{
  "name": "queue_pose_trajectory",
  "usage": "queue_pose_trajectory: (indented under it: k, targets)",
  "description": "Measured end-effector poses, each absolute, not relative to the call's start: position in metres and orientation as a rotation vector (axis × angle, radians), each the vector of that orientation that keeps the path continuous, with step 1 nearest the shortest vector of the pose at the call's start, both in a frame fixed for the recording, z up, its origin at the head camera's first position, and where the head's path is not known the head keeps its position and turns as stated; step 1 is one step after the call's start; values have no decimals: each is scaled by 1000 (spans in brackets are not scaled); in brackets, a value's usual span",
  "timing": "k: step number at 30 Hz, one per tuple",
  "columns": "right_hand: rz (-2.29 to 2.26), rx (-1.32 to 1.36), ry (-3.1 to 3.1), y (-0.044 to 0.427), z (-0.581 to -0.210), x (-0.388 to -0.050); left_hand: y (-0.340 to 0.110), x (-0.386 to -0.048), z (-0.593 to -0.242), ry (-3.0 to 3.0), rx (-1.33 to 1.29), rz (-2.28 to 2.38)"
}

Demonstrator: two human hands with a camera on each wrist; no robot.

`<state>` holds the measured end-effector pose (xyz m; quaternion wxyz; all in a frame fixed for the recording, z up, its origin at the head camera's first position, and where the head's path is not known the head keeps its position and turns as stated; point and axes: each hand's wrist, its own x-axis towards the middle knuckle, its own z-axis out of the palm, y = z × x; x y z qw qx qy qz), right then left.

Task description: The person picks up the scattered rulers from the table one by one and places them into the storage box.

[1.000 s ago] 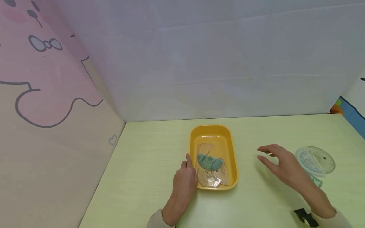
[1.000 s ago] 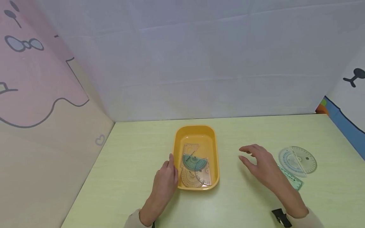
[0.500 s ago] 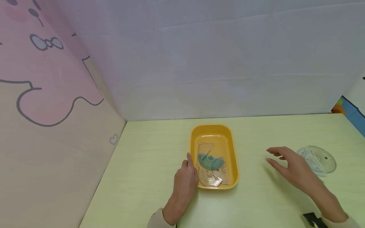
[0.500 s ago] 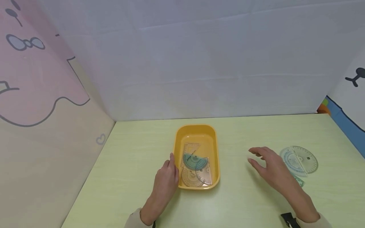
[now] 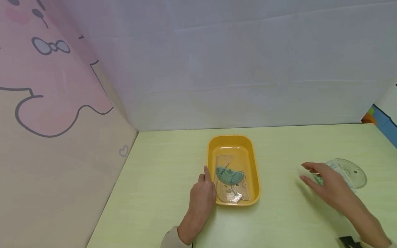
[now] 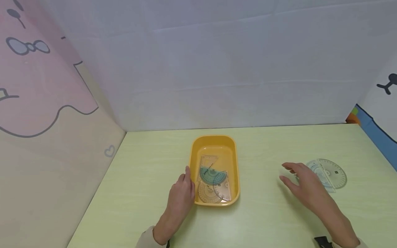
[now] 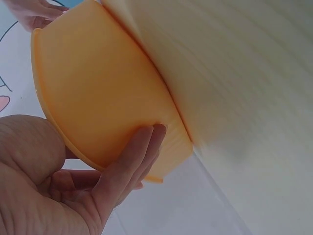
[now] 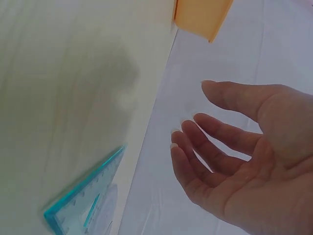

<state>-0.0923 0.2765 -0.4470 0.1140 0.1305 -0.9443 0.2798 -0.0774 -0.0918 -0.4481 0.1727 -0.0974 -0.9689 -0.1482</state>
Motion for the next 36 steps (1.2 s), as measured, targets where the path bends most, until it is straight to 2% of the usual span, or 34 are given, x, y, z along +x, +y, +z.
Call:
queue_pose_trajectory:
  k: [36]
  targets:
    - [636, 75, -3093, 329, -461, -69, -90, -77, -446, -2776, -244, -427]
